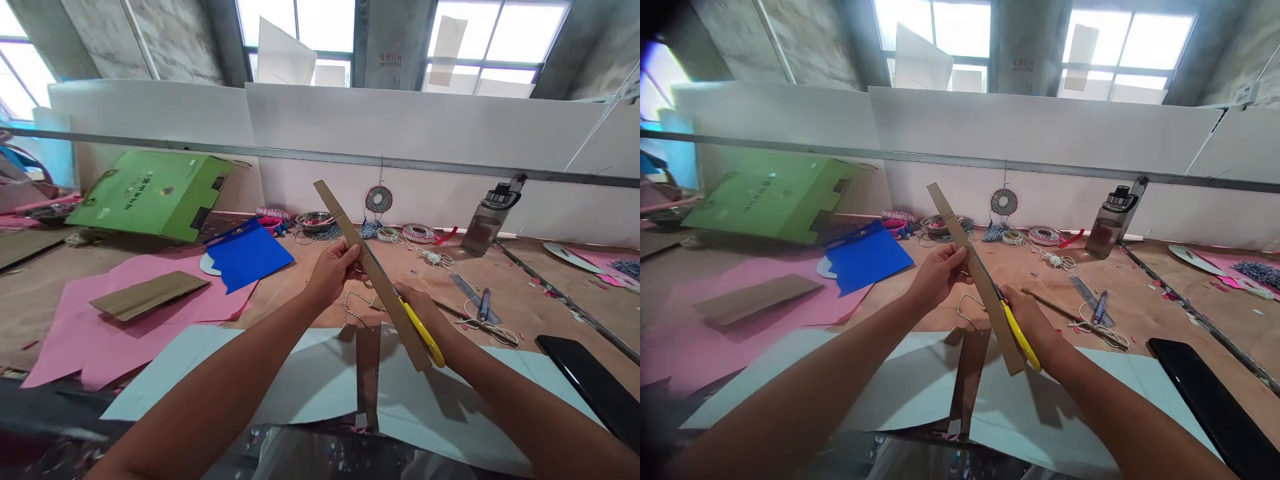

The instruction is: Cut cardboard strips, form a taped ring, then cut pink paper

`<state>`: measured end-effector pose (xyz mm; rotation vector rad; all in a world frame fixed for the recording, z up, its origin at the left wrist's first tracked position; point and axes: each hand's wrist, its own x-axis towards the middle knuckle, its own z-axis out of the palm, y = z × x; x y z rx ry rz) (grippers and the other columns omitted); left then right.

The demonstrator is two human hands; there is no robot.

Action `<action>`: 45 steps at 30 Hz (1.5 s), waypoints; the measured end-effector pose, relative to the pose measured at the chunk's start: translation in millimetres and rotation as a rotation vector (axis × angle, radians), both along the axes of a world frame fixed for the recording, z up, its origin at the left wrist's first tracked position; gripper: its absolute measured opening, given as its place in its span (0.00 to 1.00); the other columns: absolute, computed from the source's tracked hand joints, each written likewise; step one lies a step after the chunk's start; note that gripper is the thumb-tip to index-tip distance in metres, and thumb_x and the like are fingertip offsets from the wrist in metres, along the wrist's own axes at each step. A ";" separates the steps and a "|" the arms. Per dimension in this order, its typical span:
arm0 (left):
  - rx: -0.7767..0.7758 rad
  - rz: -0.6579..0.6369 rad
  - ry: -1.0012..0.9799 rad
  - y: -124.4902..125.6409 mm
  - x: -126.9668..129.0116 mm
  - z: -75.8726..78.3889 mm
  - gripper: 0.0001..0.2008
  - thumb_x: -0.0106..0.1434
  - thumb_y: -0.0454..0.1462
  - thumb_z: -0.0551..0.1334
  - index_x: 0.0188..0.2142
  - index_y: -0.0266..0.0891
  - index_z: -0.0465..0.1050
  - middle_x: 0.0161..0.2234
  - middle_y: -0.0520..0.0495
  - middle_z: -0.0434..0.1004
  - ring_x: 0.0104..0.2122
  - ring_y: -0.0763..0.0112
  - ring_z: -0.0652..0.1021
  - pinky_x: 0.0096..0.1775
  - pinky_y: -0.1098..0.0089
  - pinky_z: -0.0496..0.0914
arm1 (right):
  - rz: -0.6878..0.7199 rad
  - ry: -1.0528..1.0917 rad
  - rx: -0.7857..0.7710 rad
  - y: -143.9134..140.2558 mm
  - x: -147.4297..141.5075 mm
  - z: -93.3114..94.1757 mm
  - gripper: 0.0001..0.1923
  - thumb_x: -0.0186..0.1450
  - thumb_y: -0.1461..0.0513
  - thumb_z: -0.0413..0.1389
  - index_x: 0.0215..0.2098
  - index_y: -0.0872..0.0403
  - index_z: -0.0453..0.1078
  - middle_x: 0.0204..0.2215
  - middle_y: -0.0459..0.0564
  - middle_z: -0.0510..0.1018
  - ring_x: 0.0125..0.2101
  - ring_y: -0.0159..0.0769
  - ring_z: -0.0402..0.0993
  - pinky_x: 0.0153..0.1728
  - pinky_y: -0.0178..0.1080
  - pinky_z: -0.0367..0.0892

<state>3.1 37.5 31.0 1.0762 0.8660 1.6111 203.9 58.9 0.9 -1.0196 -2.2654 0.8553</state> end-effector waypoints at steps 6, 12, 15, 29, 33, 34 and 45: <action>-0.006 -0.049 0.010 -2.0 10.0 -2.3 0.15 0.56 0.44 0.68 0.32 0.36 0.68 0.25 0.51 0.74 0.23 0.75 0.76 0.26 0.73 0.76 | -0.041 -0.016 0.015 -3.8 0.0 9.6 0.11 0.61 0.59 0.46 0.34 0.53 0.69 0.27 0.46 0.77 0.27 0.35 0.68 0.28 0.35 0.60; -0.009 -0.046 0.016 -6.0 12.2 -1.6 0.14 0.57 0.43 0.68 0.32 0.36 0.68 0.25 0.50 0.74 0.23 0.75 0.76 0.26 0.73 0.76 | 0.000 0.036 0.000 -3.1 0.7 8.7 0.14 0.62 0.57 0.48 0.41 0.53 0.70 0.35 0.49 0.79 0.32 0.38 0.70 0.32 0.36 0.63; -0.010 -0.055 0.018 -6.5 11.1 -1.0 0.13 0.58 0.43 0.67 0.32 0.36 0.68 0.25 0.50 0.74 0.22 0.75 0.75 0.26 0.73 0.76 | 0.048 0.059 -0.002 -3.7 1.0 8.9 0.19 0.62 0.57 0.48 0.47 0.52 0.71 0.43 0.51 0.79 0.36 0.41 0.72 0.37 0.39 0.65; 0.014 -0.011 -0.035 0.6 -2.7 0.4 0.14 0.56 0.43 0.67 0.32 0.36 0.67 0.24 0.51 0.75 0.22 0.74 0.76 0.24 0.73 0.76 | 0.018 0.028 -0.022 -3.1 -1.8 4.3 0.17 0.60 0.58 0.48 0.42 0.53 0.74 0.39 0.49 0.81 0.36 0.42 0.74 0.38 0.39 0.67; 0.007 -0.041 -0.015 0.1 3.9 -2.1 0.14 0.56 0.43 0.68 0.32 0.36 0.67 0.24 0.51 0.75 0.22 0.75 0.76 0.25 0.72 0.76 | -0.010 -0.035 0.040 -8.0 -1.8 10.9 0.17 0.59 0.58 0.48 0.41 0.53 0.73 0.34 0.50 0.81 0.32 0.40 0.71 0.34 0.38 0.65; 0.001 -0.051 -0.009 -0.6 6.4 -2.6 0.14 0.56 0.43 0.68 0.33 0.36 0.67 0.25 0.51 0.75 0.22 0.75 0.76 0.25 0.72 0.76 | -0.024 -0.040 0.049 -8.0 -1.6 11.6 0.16 0.59 0.59 0.48 0.40 0.53 0.73 0.33 0.50 0.80 0.31 0.40 0.71 0.32 0.37 0.64; 0.010 -0.084 -0.001 -4.3 10.4 -3.8 0.14 0.57 0.43 0.67 0.32 0.36 0.68 0.25 0.50 0.75 0.23 0.74 0.76 0.24 0.74 0.75 | 0.003 0.036 0.015 -4.7 -0.8 7.7 0.15 0.59 0.56 0.47 0.34 0.52 0.74 0.29 0.47 0.79 0.30 0.39 0.71 0.33 0.38 0.65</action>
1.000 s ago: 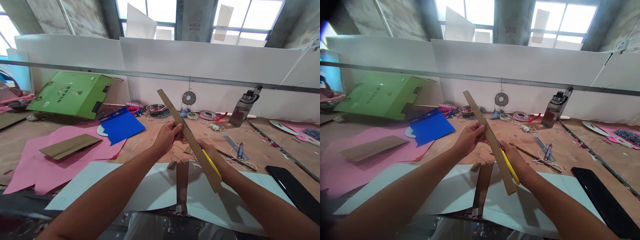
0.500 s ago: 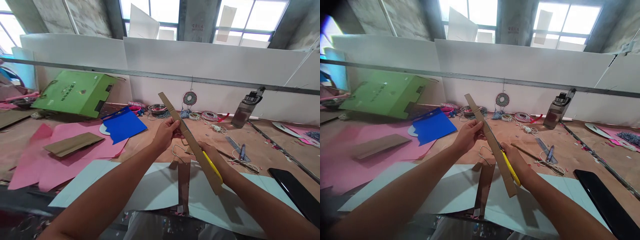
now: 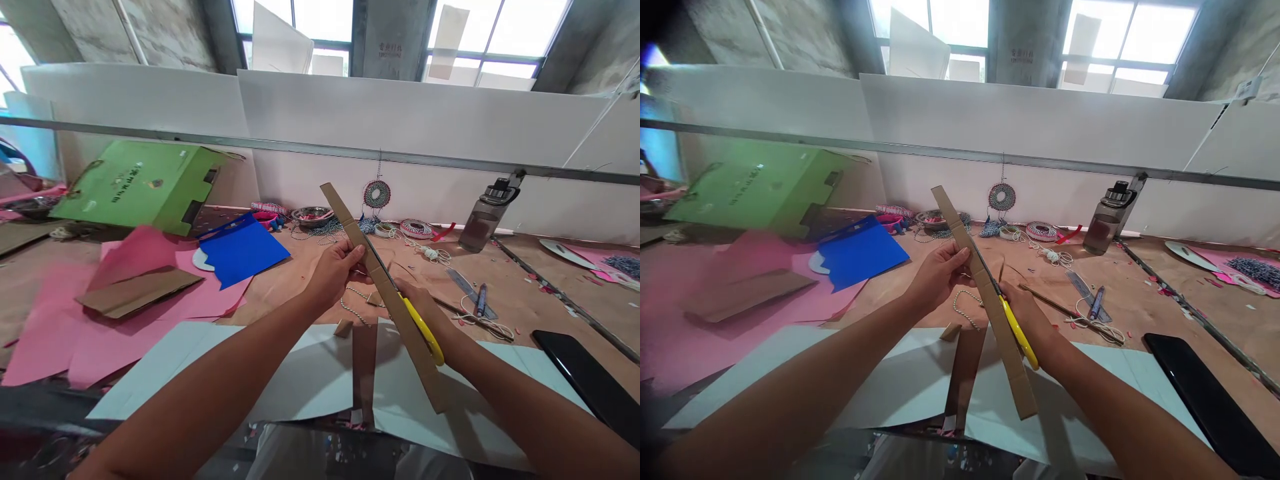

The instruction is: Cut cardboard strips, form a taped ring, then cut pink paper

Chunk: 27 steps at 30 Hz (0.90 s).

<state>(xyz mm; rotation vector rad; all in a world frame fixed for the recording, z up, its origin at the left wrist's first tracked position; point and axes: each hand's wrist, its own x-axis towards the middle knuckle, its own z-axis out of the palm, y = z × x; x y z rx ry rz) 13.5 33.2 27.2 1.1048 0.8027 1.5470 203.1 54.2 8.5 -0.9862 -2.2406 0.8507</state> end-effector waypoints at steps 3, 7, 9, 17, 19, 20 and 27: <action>-0.007 -0.013 -0.001 0.1 -0.7 0.0 0.14 0.56 0.43 0.68 0.32 0.36 0.68 0.24 0.50 0.75 0.23 0.74 0.76 0.25 0.73 0.75 | 0.004 0.039 -0.025 -2.0 -0.4 2.2 0.16 0.60 0.55 0.47 0.35 0.53 0.74 0.31 0.48 0.79 0.32 0.40 0.73 0.35 0.38 0.66; -0.050 0.003 -0.012 2.5 -6.8 2.7 0.13 0.57 0.44 0.66 0.32 0.36 0.68 0.25 0.50 0.75 0.23 0.72 0.77 0.26 0.70 0.76 | -0.020 0.017 -0.059 -3.3 -0.7 2.7 0.16 0.60 0.57 0.47 0.38 0.53 0.74 0.33 0.49 0.80 0.32 0.40 0.73 0.34 0.38 0.66; -0.051 0.060 -0.026 4.8 -11.5 4.0 0.14 0.57 0.44 0.66 0.32 0.37 0.68 0.24 0.51 0.75 0.23 0.73 0.76 0.25 0.71 0.76 | -0.012 -0.019 -0.040 -2.9 -0.8 1.1 0.15 0.60 0.58 0.48 0.38 0.53 0.74 0.33 0.49 0.81 0.32 0.40 0.73 0.34 0.38 0.66; -0.016 0.052 -0.006 5.5 -4.6 0.8 0.15 0.55 0.44 0.68 0.32 0.37 0.67 0.25 0.52 0.74 0.23 0.74 0.76 0.24 0.72 0.75 | -0.020 -0.091 -0.016 -2.1 -2.0 5.7 0.17 0.61 0.59 0.50 0.46 0.53 0.72 0.40 0.51 0.81 0.35 0.41 0.74 0.38 0.39 0.66; -0.020 0.044 -0.002 4.6 -1.3 0.3 0.15 0.55 0.44 0.68 0.32 0.37 0.68 0.25 0.52 0.75 0.23 0.74 0.76 0.25 0.73 0.75 | -0.021 -0.081 -0.040 0.3 -1.1 5.1 0.17 0.61 0.59 0.50 0.46 0.53 0.72 0.39 0.51 0.81 0.35 0.41 0.74 0.39 0.39 0.66; -0.023 0.044 0.001 4.3 -0.5 0.3 0.15 0.55 0.44 0.68 0.32 0.37 0.67 0.25 0.52 0.75 0.23 0.74 0.76 0.25 0.73 0.75 | -0.023 -0.075 -0.051 2.3 -0.4 3.6 0.17 0.60 0.59 0.51 0.46 0.53 0.72 0.39 0.51 0.81 0.35 0.41 0.75 0.39 0.39 0.66; -0.014 0.038 0.007 2.4 -2.5 0.7 0.13 0.56 0.43 0.67 0.32 0.37 0.68 0.25 0.52 0.74 0.23 0.75 0.75 0.24 0.74 0.75 | 0.000 -0.048 -0.037 12.8 3.1 -9.6 0.17 0.59 0.57 0.51 0.43 0.53 0.73 0.34 0.51 0.82 0.33 0.42 0.75 0.37 0.40 0.68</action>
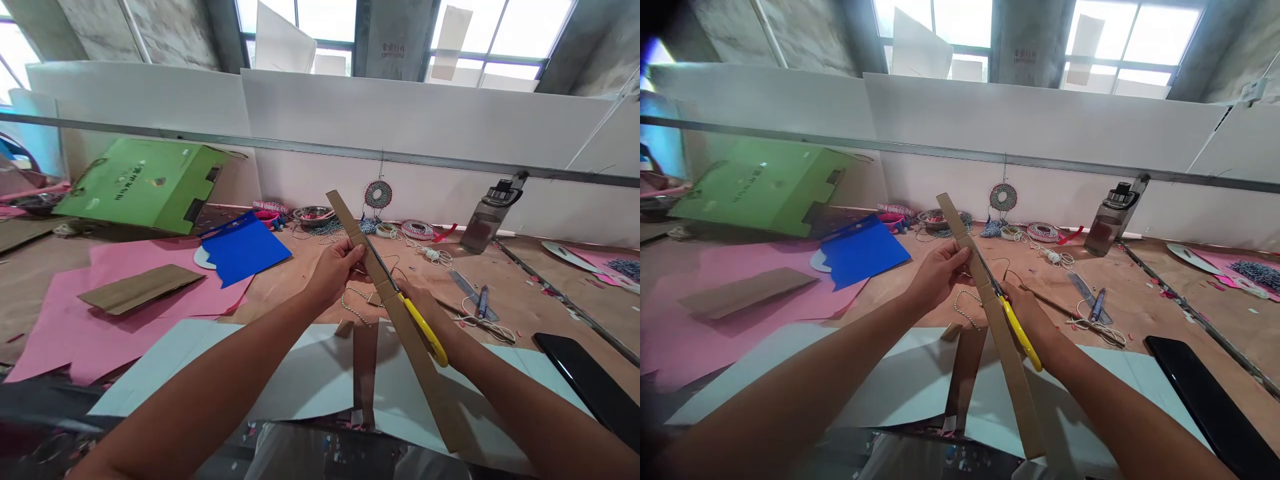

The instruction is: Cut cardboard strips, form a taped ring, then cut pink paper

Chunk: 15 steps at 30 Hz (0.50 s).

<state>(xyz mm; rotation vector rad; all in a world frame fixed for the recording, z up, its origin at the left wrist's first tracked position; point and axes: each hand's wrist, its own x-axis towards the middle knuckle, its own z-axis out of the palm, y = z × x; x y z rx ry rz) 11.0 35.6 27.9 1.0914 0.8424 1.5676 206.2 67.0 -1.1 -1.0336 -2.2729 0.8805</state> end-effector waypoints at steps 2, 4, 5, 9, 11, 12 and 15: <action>-0.001 -0.002 -0.006 -1.1 0.2 0.7 0.13 0.56 0.42 0.67 0.32 0.36 0.68 0.25 0.52 0.75 0.23 0.75 0.76 0.24 0.74 0.75 | 0.005 0.018 0.002 -1.4 -0.3 -0.5 0.17 0.59 0.57 0.51 0.44 0.53 0.73 0.37 0.51 0.81 0.36 0.43 0.75 0.40 0.42 0.67; -0.003 -0.006 -0.011 -2.5 0.9 1.6 0.13 0.56 0.42 0.67 0.32 0.36 0.68 0.25 0.51 0.75 0.23 0.75 0.76 0.24 0.74 0.75 | 0.001 0.023 0.001 -3.9 -0.8 -0.2 0.17 0.60 0.57 0.49 0.43 0.53 0.73 0.38 0.51 0.81 0.37 0.43 0.74 0.41 0.42 0.66; -0.004 -0.008 -0.013 -3.2 1.2 2.2 0.13 0.56 0.42 0.67 0.32 0.36 0.68 0.25 0.51 0.75 0.23 0.75 0.76 0.24 0.73 0.75 | -0.004 0.025 0.003 -5.2 -1.0 0.2 0.16 0.61 0.57 0.49 0.41 0.53 0.73 0.38 0.51 0.81 0.36 0.43 0.74 0.40 0.42 0.66; -0.018 -0.017 -0.009 -4.9 0.6 4.8 0.14 0.56 0.43 0.68 0.31 0.36 0.68 0.25 0.50 0.76 0.22 0.75 0.76 0.25 0.73 0.76 | -0.014 0.018 0.033 -9.3 -1.1 3.3 0.15 0.60 0.56 0.50 0.38 0.53 0.73 0.35 0.51 0.81 0.34 0.42 0.73 0.38 0.41 0.66; -0.027 -0.015 -0.014 -4.2 -2.0 6.1 0.14 0.56 0.44 0.67 0.32 0.36 0.68 0.25 0.50 0.76 0.22 0.74 0.76 0.25 0.72 0.76 | 0.003 0.015 0.042 -10.5 -1.0 4.8 0.15 0.59 0.56 0.51 0.40 0.53 0.73 0.34 0.51 0.81 0.34 0.43 0.73 0.38 0.41 0.66; -0.027 -0.004 -0.021 -3.4 -3.8 6.6 0.14 0.57 0.44 0.67 0.32 0.37 0.68 0.25 0.51 0.76 0.22 0.74 0.76 0.25 0.71 0.76 | 0.015 0.015 0.042 -11.0 -1.0 5.1 0.16 0.59 0.57 0.51 0.41 0.53 0.74 0.35 0.51 0.81 0.35 0.43 0.73 0.39 0.41 0.66; -0.001 0.052 -0.045 -0.3 -8.4 6.6 0.14 0.57 0.44 0.67 0.32 0.37 0.68 0.24 0.52 0.75 0.21 0.74 0.76 0.25 0.71 0.76 | 0.026 0.005 0.040 -11.0 -1.3 4.0 0.15 0.60 0.57 0.52 0.42 0.53 0.73 0.37 0.50 0.81 0.35 0.42 0.73 0.38 0.41 0.66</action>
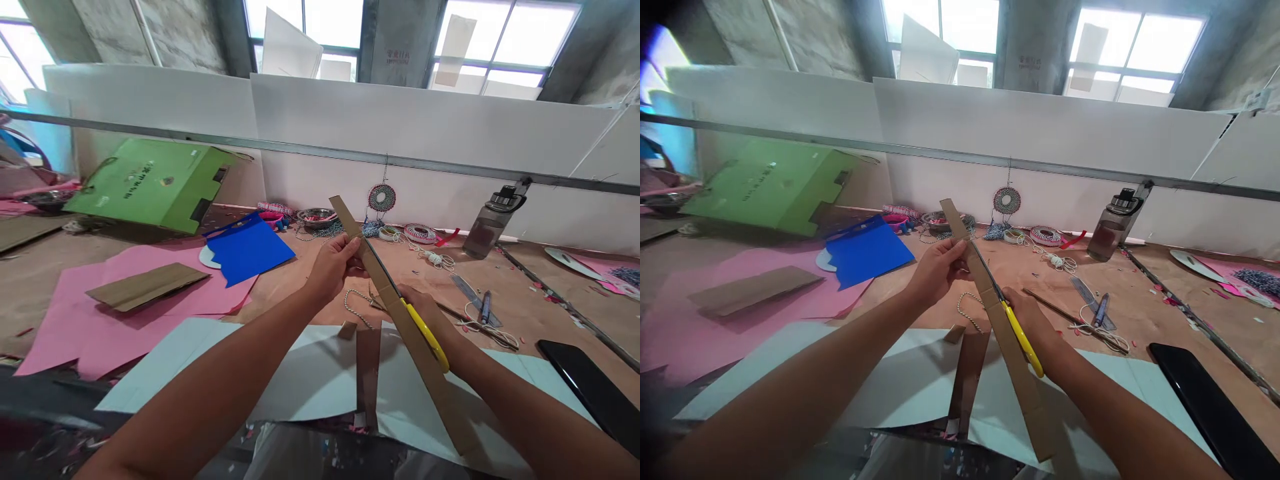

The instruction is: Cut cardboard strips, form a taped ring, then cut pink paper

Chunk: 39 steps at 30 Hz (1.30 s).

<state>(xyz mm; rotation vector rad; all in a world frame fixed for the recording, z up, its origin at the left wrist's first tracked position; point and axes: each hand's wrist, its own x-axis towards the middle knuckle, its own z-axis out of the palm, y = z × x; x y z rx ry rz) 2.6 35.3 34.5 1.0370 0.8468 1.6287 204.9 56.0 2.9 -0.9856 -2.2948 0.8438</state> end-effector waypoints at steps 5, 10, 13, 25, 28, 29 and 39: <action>0.000 -0.045 0.020 1.1 5.5 -4.8 0.15 0.56 0.44 0.68 0.32 0.36 0.67 0.24 0.51 0.75 0.21 0.74 0.76 0.24 0.72 0.76 | -0.031 -0.066 0.053 5.4 -0.6 -2.7 0.15 0.61 0.58 0.51 0.42 0.54 0.72 0.36 0.52 0.81 0.35 0.42 0.73 0.36 0.39 0.66; -0.008 -0.071 0.015 -1.4 12.9 -6.4 0.16 0.55 0.45 0.68 0.32 0.37 0.67 0.24 0.51 0.75 0.22 0.74 0.76 0.25 0.72 0.76 | -0.061 -0.041 0.024 2.7 -0.8 1.1 0.15 0.60 0.57 0.50 0.41 0.54 0.72 0.34 0.52 0.81 0.33 0.41 0.73 0.35 0.39 0.66; -0.013 -0.070 0.017 -2.3 12.6 -5.5 0.15 0.55 0.45 0.68 0.32 0.37 0.67 0.25 0.51 0.75 0.22 0.74 0.76 0.25 0.72 0.76 | -0.054 0.005 -0.003 -0.9 -0.9 1.3 0.17 0.60 0.57 0.49 0.42 0.54 0.72 0.36 0.52 0.81 0.34 0.42 0.73 0.37 0.41 0.66; -0.016 -0.037 -0.023 2.0 2.9 -4.3 0.15 0.57 0.46 0.67 0.32 0.36 0.68 0.24 0.51 0.74 0.22 0.74 0.76 0.24 0.72 0.75 | -0.017 -0.003 -0.001 0.2 -1.4 -2.5 0.13 0.58 0.57 0.51 0.37 0.54 0.74 0.37 0.51 0.81 0.37 0.43 0.74 0.38 0.41 0.66; -0.012 0.001 -0.016 3.9 0.9 -4.6 0.15 0.57 0.45 0.67 0.31 0.37 0.67 0.24 0.52 0.73 0.21 0.75 0.75 0.22 0.75 0.74 | -0.064 -0.037 -0.044 -1.1 -2.6 -1.1 0.14 0.60 0.58 0.49 0.38 0.53 0.73 0.36 0.50 0.81 0.35 0.42 0.73 0.36 0.39 0.65; -0.013 -0.002 -0.009 3.9 1.9 -4.9 0.15 0.57 0.45 0.66 0.31 0.37 0.67 0.23 0.52 0.73 0.21 0.75 0.75 0.23 0.75 0.74 | -0.074 -0.040 -0.057 -1.8 -2.7 -0.1 0.15 0.61 0.58 0.49 0.41 0.53 0.73 0.36 0.49 0.81 0.35 0.41 0.73 0.36 0.39 0.65; -0.012 -0.056 -0.023 -0.1 12.5 -4.3 0.14 0.56 0.44 0.67 0.31 0.37 0.68 0.23 0.52 0.74 0.22 0.74 0.76 0.24 0.72 0.75 | 0.007 0.007 0.006 -6.4 -0.7 7.2 0.13 0.59 0.59 0.51 0.39 0.53 0.73 0.32 0.48 0.80 0.33 0.39 0.70 0.35 0.38 0.64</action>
